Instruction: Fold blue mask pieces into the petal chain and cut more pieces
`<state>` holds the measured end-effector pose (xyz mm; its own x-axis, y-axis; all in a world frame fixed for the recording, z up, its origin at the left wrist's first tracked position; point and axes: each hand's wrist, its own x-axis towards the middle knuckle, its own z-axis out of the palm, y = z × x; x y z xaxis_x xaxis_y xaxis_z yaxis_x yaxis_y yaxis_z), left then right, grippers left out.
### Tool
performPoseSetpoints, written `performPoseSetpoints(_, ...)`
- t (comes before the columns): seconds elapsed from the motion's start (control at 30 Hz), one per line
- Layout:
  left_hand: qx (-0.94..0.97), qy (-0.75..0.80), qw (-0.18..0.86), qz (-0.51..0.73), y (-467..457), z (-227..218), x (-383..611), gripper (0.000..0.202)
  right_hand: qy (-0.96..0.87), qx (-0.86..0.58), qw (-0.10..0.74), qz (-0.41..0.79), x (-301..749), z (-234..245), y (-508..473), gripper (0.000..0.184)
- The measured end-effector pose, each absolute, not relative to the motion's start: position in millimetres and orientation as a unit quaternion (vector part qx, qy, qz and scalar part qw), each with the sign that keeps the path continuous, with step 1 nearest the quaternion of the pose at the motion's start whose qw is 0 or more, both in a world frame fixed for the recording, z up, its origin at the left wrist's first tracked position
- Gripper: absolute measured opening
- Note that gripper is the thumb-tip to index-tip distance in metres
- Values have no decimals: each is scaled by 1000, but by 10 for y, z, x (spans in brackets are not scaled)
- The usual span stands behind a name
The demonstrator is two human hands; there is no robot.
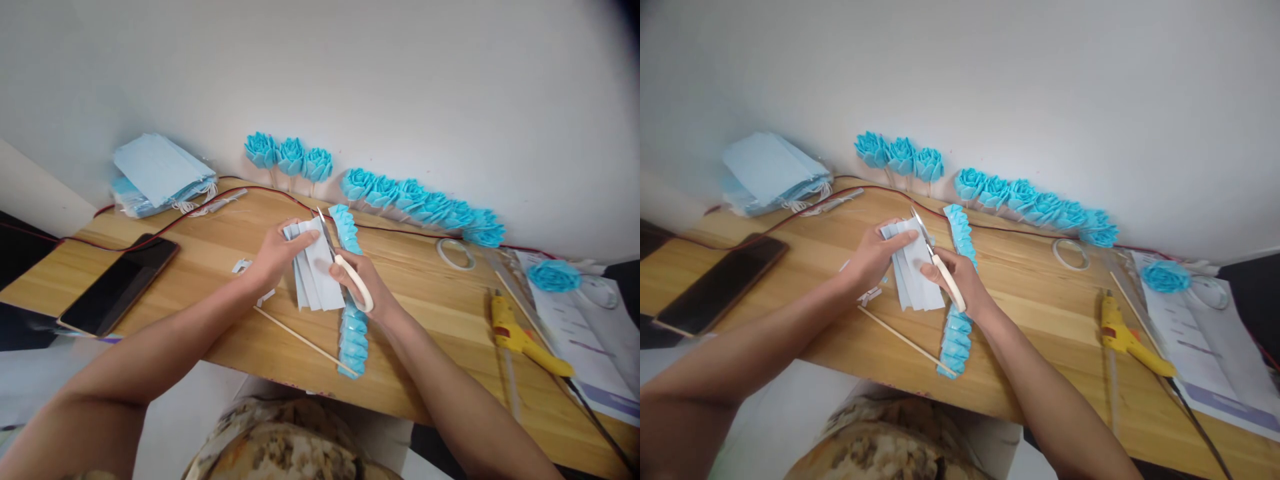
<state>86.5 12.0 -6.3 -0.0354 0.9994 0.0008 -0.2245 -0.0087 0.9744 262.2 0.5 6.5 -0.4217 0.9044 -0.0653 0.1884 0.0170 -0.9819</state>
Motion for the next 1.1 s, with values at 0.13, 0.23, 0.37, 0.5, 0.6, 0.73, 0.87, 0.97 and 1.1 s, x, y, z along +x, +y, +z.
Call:
performPoseSetpoints(0.13, 423, 444, 553, 564, 124, -71, 865, 33, -636, -432, 317, 555, 2635, 36, 3, 52)
performPoseSetpoints(0.23, 421, 443, 558, 562, 123, -69, 865, 33, -641, -433, 321, 546, 2636, 21, 7, 52)
performPoseSetpoints(0.37, 423, 443, 558, 560, 119, -59, 866, 32, -642, -443, 325, 534, 2623, 20, 8, 55)
performPoseSetpoints(0.5, 424, 449, 554, 558, 118, -51, 866, 32, -641, -448, 325, 532, 2611, 34, 2, 58)
performPoseSetpoints(0.6, 425, 449, 553, 558, 121, -50, 863, 32, -637, -445, 327, 538, 2609, 37, -3, 57)
performPoseSetpoints(0.73, 428, 448, 550, 560, 124, -48, 858, 31, -631, -448, 328, 542, 2617, 1, 2, 57)
performPoseSetpoints(0.87, 432, 449, 548, 558, 124, -52, 855, 31, -623, -452, 326, 549, 2618, -54, 16, 55)
performPoseSetpoints(0.97, 433, 454, 542, 559, 127, -59, 853, 30, -618, -450, 325, 556, 2605, -48, 20, 54)
performPoseSetpoints(1.1, 436, 448, 542, 562, 127, -68, 845, 29, -638, -432, 321, 551, 2593, 29, 16, 56)
